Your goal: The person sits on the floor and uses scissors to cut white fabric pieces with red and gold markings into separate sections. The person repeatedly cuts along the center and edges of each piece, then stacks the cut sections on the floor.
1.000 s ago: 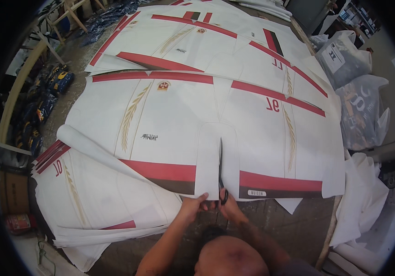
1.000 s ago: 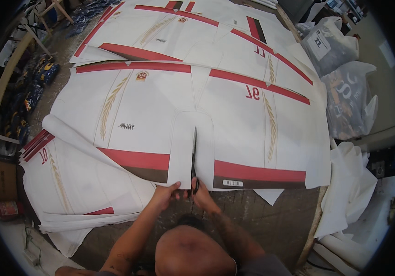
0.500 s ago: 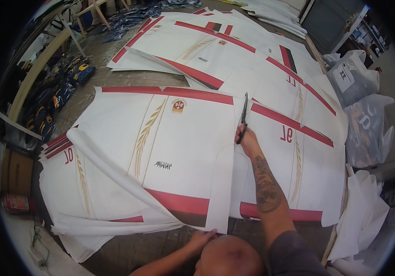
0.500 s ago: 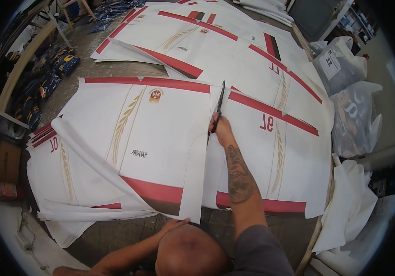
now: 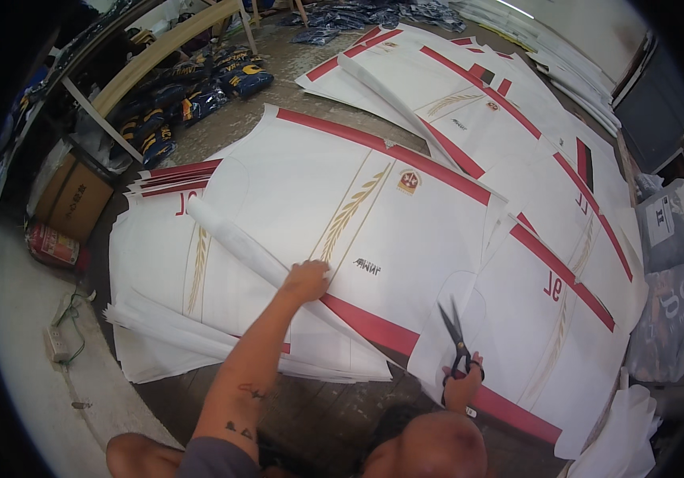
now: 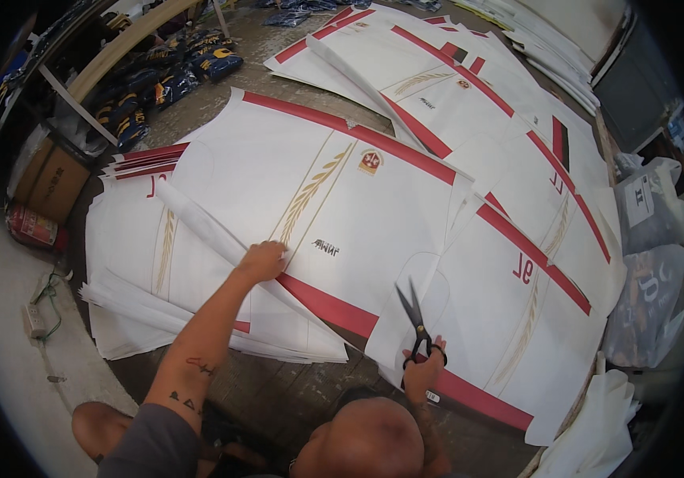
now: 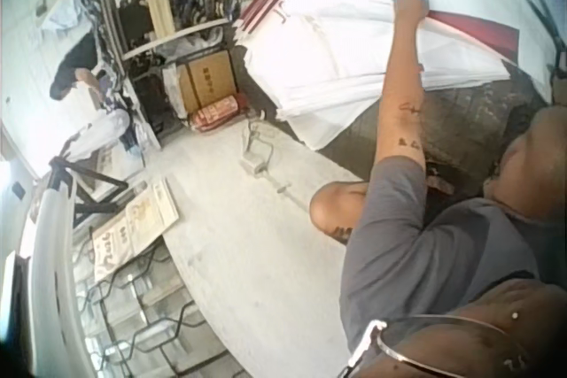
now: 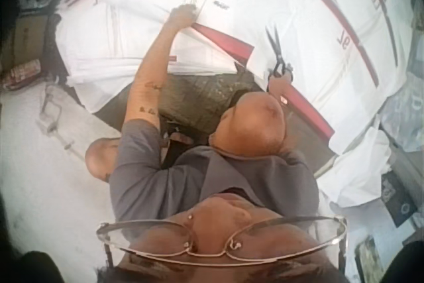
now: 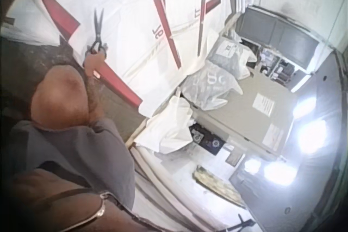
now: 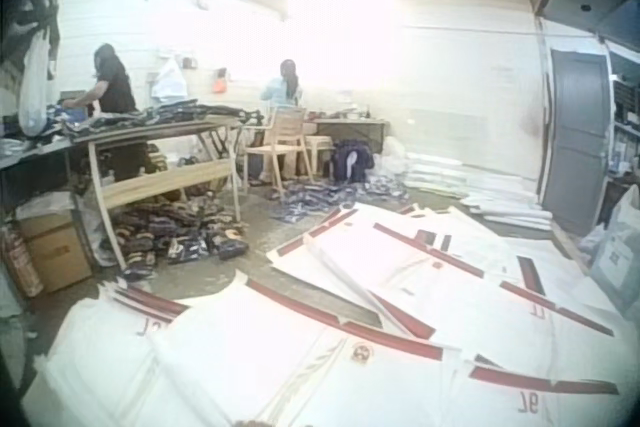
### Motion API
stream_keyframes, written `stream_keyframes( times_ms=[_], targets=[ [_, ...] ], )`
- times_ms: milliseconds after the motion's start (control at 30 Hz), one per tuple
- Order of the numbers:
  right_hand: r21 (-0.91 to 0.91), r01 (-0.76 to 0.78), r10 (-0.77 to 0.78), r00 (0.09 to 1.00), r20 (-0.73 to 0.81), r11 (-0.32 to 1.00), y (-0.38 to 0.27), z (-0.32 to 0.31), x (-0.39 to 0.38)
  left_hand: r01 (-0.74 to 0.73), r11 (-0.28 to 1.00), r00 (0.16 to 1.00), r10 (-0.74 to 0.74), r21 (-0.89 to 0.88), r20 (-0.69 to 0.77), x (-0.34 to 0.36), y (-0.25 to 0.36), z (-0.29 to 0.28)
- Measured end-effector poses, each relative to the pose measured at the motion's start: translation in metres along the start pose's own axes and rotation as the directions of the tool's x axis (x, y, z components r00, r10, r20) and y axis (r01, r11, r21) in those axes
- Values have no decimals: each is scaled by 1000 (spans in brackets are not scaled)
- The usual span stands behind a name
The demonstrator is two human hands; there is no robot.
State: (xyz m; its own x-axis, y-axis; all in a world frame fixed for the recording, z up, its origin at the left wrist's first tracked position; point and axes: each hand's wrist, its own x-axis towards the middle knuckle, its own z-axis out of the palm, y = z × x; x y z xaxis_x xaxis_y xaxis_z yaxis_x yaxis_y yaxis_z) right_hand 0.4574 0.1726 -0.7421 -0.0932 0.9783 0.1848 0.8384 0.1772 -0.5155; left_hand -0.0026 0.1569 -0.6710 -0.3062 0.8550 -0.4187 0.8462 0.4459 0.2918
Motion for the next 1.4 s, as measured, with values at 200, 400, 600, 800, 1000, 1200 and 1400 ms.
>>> stream_keyframes(
  times_ms=[200, 400, 600, 800, 1000, 1200, 1400],
  targets=[
    [-23, -121, 118, 988, -95, 992, 57, 9, 72, 123, 991, 992, -121, 52, -36, -67, -78, 23],
    [160, 25, 43, 913, -405, 987, -6, -13, 195, -14, 863, 999, -10, -505, -46, -102, -57, 59],
    [810, 103, -486, 840, 240, 578, -172, 28, 185, 50, 632, 987, 86, -774, 134, -79, 91, 80],
    [826, -337, -441, 721, 535, 452, -223, 48, 131, -148, 380, 744, -565, -913, -356, -49, 123, 71],
    [667, -217, -315, 751, 580, 713, -149, 17, 112, 36, 307, 647, -733, -951, -212, 24, -22, 65],
    [561, -283, -38, 870, 492, 778, -38, -18, 98, 344, 610, 694, -677, -714, -243, 0, -157, 22],
    [296, -310, 235, 936, 263, 904, 13, -33, 74, 704, 571, 483, -821, -422, -306, -33, -181, -23]
  ],
)
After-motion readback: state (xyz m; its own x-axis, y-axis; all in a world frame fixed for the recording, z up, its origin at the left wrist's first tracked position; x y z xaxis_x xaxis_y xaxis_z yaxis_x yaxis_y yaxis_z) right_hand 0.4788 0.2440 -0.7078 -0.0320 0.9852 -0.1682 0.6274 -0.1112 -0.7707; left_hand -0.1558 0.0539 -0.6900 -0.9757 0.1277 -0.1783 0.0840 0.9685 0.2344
